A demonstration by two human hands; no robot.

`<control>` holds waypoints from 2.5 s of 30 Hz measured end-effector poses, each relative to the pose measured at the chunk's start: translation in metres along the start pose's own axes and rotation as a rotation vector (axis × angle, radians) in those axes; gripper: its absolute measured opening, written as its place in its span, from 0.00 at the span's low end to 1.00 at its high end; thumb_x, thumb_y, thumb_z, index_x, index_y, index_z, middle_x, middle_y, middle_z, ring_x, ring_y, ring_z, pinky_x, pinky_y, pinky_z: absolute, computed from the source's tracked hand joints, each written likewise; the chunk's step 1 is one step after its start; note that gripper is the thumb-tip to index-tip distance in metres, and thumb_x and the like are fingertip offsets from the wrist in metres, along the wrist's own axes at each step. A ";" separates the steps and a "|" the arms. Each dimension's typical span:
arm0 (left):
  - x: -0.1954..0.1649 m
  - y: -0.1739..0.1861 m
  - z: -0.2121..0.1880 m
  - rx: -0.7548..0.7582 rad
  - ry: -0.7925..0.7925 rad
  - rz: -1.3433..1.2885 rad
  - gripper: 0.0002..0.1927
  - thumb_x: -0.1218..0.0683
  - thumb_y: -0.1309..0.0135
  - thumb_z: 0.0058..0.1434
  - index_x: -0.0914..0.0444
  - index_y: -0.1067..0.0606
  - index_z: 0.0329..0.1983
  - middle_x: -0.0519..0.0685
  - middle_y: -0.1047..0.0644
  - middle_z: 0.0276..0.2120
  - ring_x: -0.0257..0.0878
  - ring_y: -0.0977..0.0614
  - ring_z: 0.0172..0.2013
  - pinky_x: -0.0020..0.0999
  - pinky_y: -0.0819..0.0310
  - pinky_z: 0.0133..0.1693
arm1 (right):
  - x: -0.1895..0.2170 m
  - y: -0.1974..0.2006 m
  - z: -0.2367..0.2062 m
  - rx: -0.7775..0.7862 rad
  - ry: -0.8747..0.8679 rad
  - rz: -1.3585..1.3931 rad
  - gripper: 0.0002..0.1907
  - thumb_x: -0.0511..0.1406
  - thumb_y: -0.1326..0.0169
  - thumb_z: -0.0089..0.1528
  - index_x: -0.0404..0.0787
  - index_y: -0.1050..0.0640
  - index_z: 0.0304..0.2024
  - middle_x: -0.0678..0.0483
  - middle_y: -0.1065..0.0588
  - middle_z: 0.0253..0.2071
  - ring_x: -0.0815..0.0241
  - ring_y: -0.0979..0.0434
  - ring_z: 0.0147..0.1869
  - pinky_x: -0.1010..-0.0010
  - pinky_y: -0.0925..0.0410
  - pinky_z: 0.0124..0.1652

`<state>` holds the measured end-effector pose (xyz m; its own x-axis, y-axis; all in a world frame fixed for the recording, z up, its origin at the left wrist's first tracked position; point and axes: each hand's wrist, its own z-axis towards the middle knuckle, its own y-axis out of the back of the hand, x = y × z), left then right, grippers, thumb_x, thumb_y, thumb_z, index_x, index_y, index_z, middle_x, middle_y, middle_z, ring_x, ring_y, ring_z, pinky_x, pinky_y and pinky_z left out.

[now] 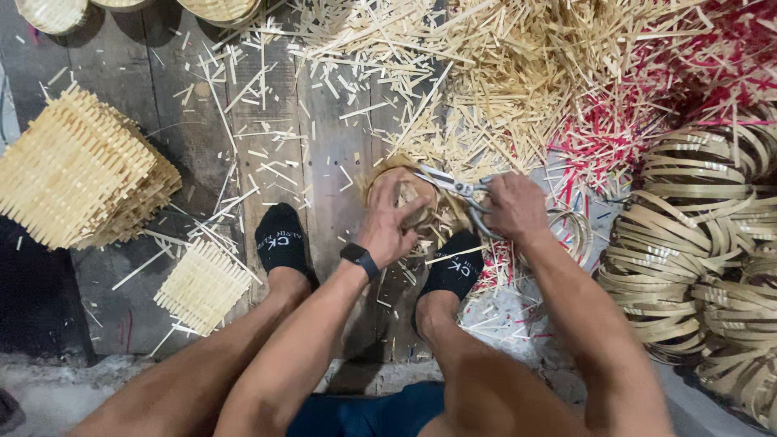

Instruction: The person sits on the floor and weaves a small round bamboo basket. They place a woven square base into a circular frame, wrap a bamboo strip around the rim, and use shears to trim excess material. The person repeats this process for multiple baskets, stacking finished units nearby.

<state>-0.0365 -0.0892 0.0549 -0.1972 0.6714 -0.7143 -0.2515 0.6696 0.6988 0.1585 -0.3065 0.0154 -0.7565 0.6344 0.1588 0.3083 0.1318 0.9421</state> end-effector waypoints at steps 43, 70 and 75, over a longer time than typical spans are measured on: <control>0.012 0.017 0.009 0.229 -0.019 -0.054 0.43 0.67 0.46 0.40 0.59 0.30 0.65 0.52 0.27 0.56 0.55 0.30 0.59 0.46 0.33 0.65 | -0.014 0.015 0.007 0.160 -0.065 -0.079 0.17 0.47 0.46 0.64 0.41 0.21 0.38 0.47 0.26 0.34 0.53 0.23 0.37 0.59 0.28 0.39; 0.095 -0.024 0.057 0.368 0.650 -0.466 0.17 0.52 0.32 0.55 0.63 0.17 0.46 0.50 0.14 0.39 0.35 0.15 0.39 0.30 0.21 0.44 | 0.014 -0.006 0.002 0.010 -0.284 0.724 0.28 0.44 0.32 0.57 0.35 0.22 0.54 0.42 0.23 0.47 0.51 0.20 0.47 0.60 0.27 0.47; 0.092 -0.025 0.068 0.362 0.766 -0.457 0.17 0.54 0.29 0.51 0.65 0.16 0.42 0.49 0.14 0.34 0.33 0.16 0.33 0.29 0.20 0.38 | 0.055 -0.024 0.029 0.227 -0.364 1.076 0.11 0.36 0.35 0.60 0.35 0.17 0.40 0.51 0.18 0.34 0.62 0.22 0.36 0.71 0.28 0.36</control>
<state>0.0158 -0.0232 -0.0260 -0.7500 0.0174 -0.6612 -0.1752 0.9587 0.2240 0.1259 -0.2523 -0.0069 0.1596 0.6785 0.7171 0.8160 -0.4995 0.2910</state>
